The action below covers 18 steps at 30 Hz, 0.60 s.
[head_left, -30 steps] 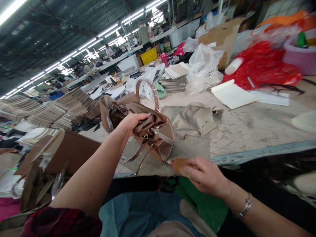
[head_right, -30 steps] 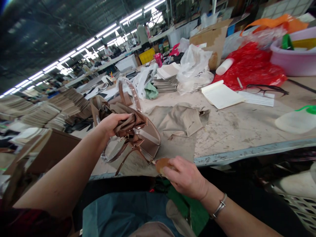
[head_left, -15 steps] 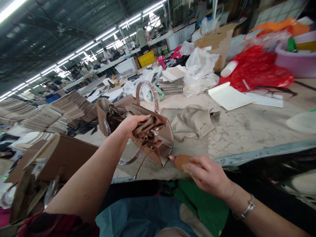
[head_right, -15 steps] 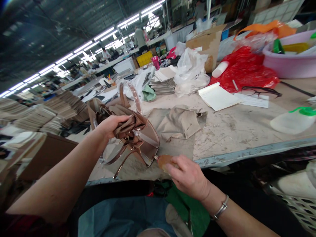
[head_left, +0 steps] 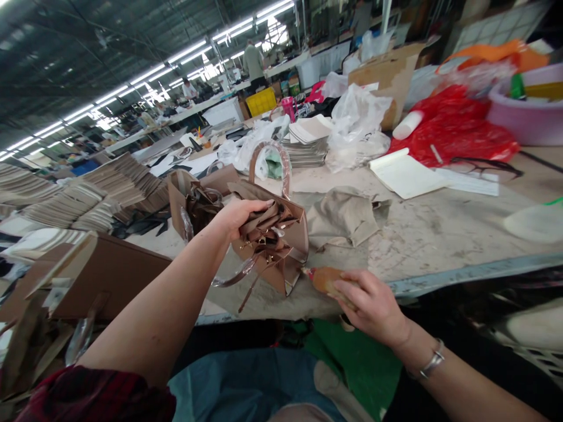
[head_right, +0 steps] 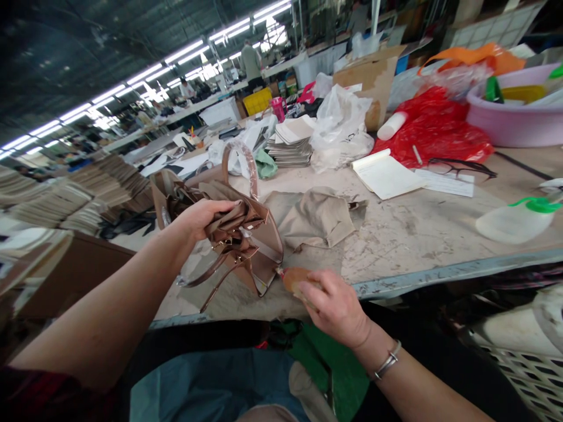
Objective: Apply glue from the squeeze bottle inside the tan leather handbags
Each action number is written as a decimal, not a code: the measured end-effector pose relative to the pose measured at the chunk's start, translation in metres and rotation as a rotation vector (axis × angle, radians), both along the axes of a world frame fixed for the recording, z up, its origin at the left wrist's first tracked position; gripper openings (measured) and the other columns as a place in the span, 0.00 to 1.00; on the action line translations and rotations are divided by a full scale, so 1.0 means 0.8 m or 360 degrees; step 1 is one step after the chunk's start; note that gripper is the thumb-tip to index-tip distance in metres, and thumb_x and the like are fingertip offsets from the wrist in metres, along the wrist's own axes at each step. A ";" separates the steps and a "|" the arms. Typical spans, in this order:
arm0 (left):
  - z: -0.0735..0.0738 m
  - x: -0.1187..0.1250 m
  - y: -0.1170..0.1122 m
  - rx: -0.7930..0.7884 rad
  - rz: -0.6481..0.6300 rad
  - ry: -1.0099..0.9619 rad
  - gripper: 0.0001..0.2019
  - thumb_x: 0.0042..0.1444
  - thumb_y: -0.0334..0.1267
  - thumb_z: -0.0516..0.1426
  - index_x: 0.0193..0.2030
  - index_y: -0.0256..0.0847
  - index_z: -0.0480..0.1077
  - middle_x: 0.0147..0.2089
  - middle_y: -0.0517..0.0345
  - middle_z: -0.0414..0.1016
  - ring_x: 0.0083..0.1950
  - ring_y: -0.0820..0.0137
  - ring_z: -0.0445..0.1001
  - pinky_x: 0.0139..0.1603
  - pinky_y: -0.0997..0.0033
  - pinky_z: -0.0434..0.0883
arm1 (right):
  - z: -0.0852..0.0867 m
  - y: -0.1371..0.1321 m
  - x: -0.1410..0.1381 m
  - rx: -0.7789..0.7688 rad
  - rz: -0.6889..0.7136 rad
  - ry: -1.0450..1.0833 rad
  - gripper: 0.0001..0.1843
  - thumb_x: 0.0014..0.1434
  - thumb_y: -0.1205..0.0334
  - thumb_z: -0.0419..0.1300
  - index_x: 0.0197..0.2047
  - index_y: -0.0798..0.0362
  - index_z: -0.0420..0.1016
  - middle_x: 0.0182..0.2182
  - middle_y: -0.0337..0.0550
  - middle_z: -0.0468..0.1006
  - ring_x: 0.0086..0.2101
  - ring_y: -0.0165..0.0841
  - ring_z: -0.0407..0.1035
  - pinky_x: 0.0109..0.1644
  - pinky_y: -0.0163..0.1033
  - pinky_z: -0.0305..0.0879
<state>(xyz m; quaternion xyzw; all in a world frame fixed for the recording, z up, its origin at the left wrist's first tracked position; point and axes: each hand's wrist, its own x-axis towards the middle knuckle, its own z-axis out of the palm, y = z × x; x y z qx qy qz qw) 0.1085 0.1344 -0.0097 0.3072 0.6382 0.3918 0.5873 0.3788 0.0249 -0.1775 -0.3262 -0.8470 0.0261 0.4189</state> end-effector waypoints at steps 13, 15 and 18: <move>-0.006 0.012 0.023 -0.0039 -0.0063 0.0085 0.08 0.51 0.36 0.65 0.29 0.32 0.78 0.26 0.47 0.80 0.21 0.63 0.77 0.21 0.65 0.78 | 0.007 0.007 0.011 0.0030 0.0081 -0.0026 0.11 0.62 0.70 0.58 0.47 0.51 0.73 0.40 0.49 0.73 0.37 0.36 0.70 0.36 0.37 0.70; -0.008 0.013 0.026 -0.0045 -0.0066 0.0057 0.07 0.51 0.36 0.65 0.29 0.32 0.78 0.26 0.47 0.80 0.21 0.63 0.77 0.22 0.65 0.78 | 0.006 0.007 0.012 0.0062 0.0051 -0.0035 0.12 0.61 0.72 0.57 0.48 0.52 0.72 0.41 0.50 0.72 0.38 0.36 0.69 0.37 0.38 0.70; -0.009 0.013 0.028 -0.0046 -0.0122 0.0039 0.08 0.54 0.36 0.63 0.27 0.33 0.77 0.25 0.48 0.80 0.21 0.63 0.77 0.22 0.66 0.77 | 0.005 0.007 0.013 0.0076 -0.0005 -0.0022 0.13 0.60 0.72 0.59 0.48 0.53 0.72 0.42 0.51 0.72 0.38 0.37 0.69 0.37 0.39 0.70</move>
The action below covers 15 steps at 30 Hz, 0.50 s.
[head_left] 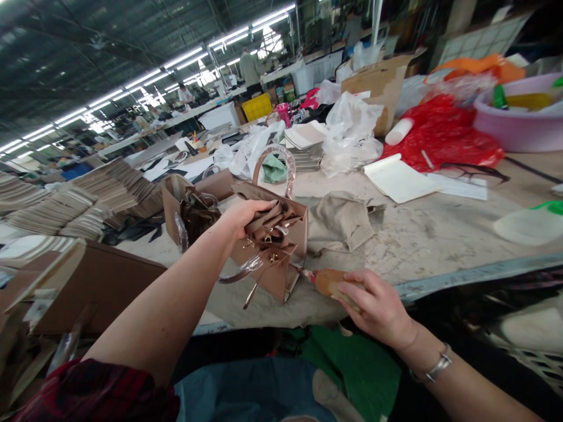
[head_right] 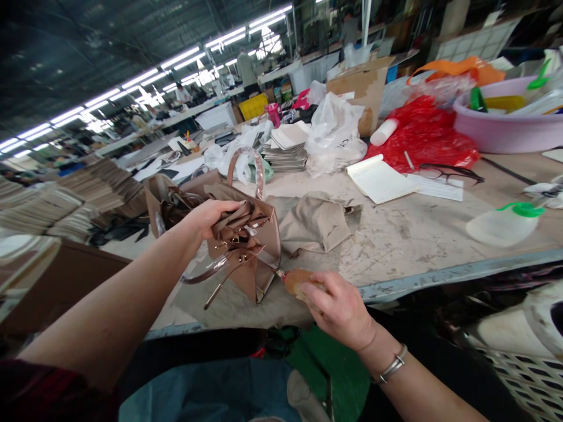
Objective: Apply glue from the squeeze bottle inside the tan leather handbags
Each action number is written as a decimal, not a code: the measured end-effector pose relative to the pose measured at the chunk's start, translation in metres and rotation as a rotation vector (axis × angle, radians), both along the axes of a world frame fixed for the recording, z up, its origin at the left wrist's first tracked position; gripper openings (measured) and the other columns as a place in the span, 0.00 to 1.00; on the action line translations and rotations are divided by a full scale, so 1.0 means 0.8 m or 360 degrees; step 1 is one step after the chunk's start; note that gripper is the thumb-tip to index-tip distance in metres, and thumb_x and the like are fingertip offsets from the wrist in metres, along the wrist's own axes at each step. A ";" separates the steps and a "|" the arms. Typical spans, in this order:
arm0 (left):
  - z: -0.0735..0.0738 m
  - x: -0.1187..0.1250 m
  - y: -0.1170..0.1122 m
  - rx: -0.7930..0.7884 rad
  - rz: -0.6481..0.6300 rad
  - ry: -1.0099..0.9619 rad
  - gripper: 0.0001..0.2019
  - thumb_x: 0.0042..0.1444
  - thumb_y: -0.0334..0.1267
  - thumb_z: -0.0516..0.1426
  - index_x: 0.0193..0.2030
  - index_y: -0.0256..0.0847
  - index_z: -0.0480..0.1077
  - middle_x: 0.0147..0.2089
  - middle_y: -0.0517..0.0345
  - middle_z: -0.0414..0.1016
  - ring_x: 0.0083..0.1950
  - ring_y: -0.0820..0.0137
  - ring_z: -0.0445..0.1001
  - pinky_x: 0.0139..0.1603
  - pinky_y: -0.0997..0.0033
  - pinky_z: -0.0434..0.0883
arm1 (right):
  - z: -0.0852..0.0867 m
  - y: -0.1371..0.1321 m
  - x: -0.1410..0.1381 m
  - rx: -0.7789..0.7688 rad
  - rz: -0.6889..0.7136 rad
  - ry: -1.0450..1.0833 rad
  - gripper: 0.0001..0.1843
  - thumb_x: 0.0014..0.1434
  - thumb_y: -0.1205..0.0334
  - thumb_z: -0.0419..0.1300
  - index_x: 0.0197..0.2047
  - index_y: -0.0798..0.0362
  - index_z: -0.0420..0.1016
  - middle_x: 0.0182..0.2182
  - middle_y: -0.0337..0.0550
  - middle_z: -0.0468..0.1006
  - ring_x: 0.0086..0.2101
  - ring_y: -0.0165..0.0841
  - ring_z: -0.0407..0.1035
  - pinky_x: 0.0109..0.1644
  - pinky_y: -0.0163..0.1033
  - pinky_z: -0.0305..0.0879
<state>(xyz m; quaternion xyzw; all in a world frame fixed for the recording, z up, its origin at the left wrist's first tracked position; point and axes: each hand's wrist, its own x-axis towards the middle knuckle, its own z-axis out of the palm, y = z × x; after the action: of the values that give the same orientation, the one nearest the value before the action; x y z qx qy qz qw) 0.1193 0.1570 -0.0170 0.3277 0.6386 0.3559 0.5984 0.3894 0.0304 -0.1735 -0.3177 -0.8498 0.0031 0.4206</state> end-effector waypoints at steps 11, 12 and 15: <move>0.003 0.001 0.001 -0.0028 0.0051 0.0060 0.08 0.55 0.35 0.62 0.28 0.34 0.78 0.25 0.49 0.80 0.21 0.64 0.78 0.21 0.67 0.77 | 0.014 0.006 0.011 0.0055 0.0037 0.0076 0.14 0.60 0.73 0.61 0.50 0.54 0.70 0.45 0.53 0.71 0.40 0.39 0.68 0.39 0.41 0.70; 0.003 0.001 0.001 -0.0030 0.0047 0.0060 0.08 0.55 0.34 0.61 0.28 0.34 0.78 0.25 0.49 0.80 0.22 0.63 0.78 0.22 0.66 0.78 | 0.013 0.009 0.012 0.0059 0.0022 0.0077 0.14 0.60 0.72 0.61 0.50 0.54 0.70 0.45 0.53 0.70 0.40 0.39 0.68 0.39 0.42 0.70; 0.004 0.001 0.001 -0.0046 0.0011 0.0027 0.09 0.57 0.34 0.60 0.29 0.33 0.78 0.26 0.48 0.81 0.22 0.62 0.79 0.22 0.65 0.78 | 0.005 0.014 0.010 0.0058 0.0025 0.0068 0.14 0.61 0.73 0.61 0.50 0.55 0.70 0.45 0.53 0.70 0.40 0.39 0.68 0.38 0.41 0.70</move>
<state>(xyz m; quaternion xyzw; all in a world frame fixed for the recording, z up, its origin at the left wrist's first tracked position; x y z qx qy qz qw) 0.1203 0.1581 -0.0137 0.3198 0.6500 0.3458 0.5963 0.3975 0.0414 -0.1695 -0.3031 -0.8430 -0.0022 0.4443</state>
